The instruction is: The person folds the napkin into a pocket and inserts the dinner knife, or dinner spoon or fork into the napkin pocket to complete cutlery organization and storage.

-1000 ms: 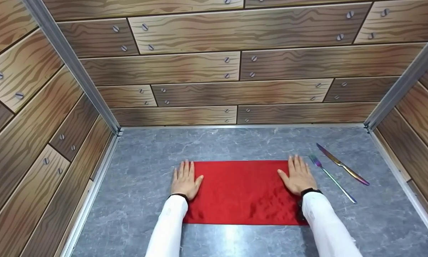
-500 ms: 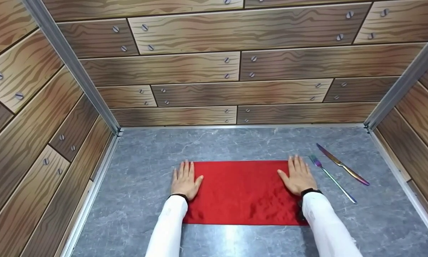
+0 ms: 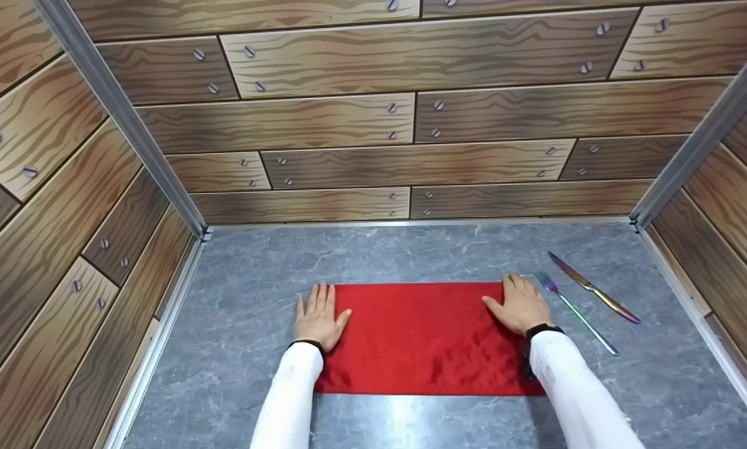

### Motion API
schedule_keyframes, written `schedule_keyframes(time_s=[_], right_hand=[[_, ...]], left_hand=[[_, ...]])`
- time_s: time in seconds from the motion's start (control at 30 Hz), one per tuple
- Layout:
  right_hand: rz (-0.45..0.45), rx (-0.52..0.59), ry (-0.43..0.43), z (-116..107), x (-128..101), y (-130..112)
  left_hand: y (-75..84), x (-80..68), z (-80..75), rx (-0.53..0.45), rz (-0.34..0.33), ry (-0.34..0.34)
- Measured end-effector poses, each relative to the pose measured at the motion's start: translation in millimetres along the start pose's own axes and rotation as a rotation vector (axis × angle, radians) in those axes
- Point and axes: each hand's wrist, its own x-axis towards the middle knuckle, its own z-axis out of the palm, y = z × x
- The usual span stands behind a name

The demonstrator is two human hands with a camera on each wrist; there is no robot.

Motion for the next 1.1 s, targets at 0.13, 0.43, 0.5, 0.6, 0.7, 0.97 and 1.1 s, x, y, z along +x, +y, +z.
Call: schedule_keyframes(time_s=[0.13, 0.43, 0.5, 0.6, 0.7, 0.97, 1.1], right_hand=[[0.034, 0.050, 0.040, -10.6, 5.6, -1.3], [0.145, 0.091, -0.081, -32.9, 12.7, 5.6], [0.176, 0.130, -0.112, -34.6, 11.5, 6.9], [0.212, 0.260, -0.123, -34.2, 10.3, 8.9], [0.246, 0.434, -0.102, -33.2, 9.7, 9.3], [0.290, 0.611, -0.044, -32.4, 10.4, 15.7], [0.292, 0.674, -0.015, -38.2, 10.3, 19.3]], left_hand=[[-6.2, 0.9, -0.2, 0.021, 0.006, 0.024], [-8.0, 0.0, 3.9, 0.007, 0.016, 0.040], [-7.4, -2.1, 5.5, -0.004, 0.020, 0.036], [-6.3, -5.1, 7.0, -0.002, 0.017, 0.033], [-5.5, -6.4, 7.2, 0.002, 0.015, 0.038], [-2.5, -2.8, -1.0, 0.046, 0.010, 0.029], [14.0, 3.5, -13.1, 0.136, 0.091, 0.117]])
